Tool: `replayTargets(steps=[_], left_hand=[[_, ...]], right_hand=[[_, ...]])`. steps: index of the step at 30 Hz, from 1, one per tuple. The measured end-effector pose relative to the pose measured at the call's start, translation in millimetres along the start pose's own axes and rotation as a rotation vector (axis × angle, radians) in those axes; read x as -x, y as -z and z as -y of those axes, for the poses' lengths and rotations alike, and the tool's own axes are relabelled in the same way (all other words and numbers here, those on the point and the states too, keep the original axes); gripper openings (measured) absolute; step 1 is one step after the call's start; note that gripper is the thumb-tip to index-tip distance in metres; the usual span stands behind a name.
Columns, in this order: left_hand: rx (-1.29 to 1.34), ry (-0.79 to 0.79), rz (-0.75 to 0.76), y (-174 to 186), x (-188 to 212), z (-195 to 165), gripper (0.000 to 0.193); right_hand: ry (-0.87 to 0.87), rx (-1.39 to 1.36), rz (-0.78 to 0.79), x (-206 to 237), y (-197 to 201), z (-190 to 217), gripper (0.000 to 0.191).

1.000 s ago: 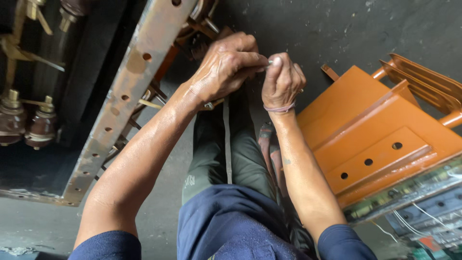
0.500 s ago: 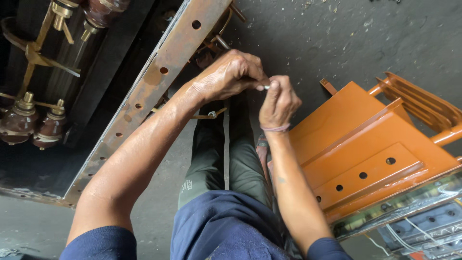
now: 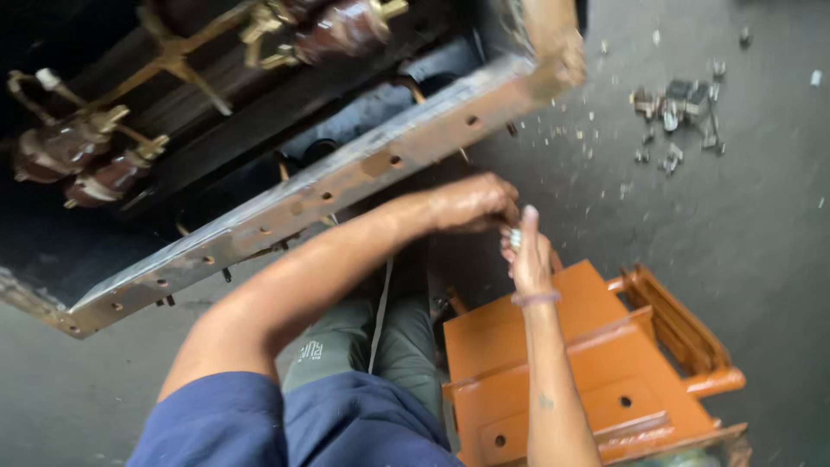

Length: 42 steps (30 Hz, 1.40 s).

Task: The person sits on the floor assembling electrical switchgear parts. They thread a white wire through a brass tube, bend and shape the wire by hand, then use pliers to crimp and trim the wire ends, working on components mounted in an orange metal housing.

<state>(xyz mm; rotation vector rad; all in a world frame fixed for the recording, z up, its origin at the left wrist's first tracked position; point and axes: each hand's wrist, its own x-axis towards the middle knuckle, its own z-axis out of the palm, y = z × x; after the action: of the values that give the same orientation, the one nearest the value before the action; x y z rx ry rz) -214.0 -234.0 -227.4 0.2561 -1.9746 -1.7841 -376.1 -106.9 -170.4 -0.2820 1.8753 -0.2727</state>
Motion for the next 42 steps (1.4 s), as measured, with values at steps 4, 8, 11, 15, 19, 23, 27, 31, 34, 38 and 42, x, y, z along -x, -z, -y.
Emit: replayTargets(steps=[4,8,11,15,19,23,27,31,34,38,42], left_hand=[[0.011,0.035,-0.099,-19,1,16,0.009],[-0.06,0.071,-0.076,-26,0,21,0.013],[-0.346,0.195,-0.118,-28,9,-1,0.023],[-0.349,0.396,-0.35,-31,27,-56,0.084],[-0.581,0.478,-0.358,-30,31,-79,0.107],[-0.556,0.525,-0.359,-24,24,-68,0.116],[-0.593,0.613,-0.272,-25,25,-63,0.121],[-0.667,0.668,-0.163,-30,26,-65,0.126],[-0.685,0.653,-0.186,-32,27,-64,0.132],[-0.708,0.617,-0.22,-33,34,-59,0.135],[-0.671,0.579,-0.246,-37,39,-53,0.133]], right_hand=[[0.685,0.529,-0.244,14,4,6,0.057],[0.428,0.833,-0.058,10,15,20,0.062],[0.231,0.567,0.043,11,26,32,0.058],[0.205,0.497,0.061,27,34,30,0.054],[0.281,0.481,0.043,46,37,13,0.058],[0.351,0.443,0.04,53,40,5,0.061],[0.303,0.4,0.033,60,41,7,0.068],[0.368,0.341,0.054,67,43,9,0.078],[0.38,0.454,0.066,68,45,11,0.086],[0.364,0.541,0.093,61,43,12,0.093],[0.34,0.585,0.109,54,44,12,0.091]])
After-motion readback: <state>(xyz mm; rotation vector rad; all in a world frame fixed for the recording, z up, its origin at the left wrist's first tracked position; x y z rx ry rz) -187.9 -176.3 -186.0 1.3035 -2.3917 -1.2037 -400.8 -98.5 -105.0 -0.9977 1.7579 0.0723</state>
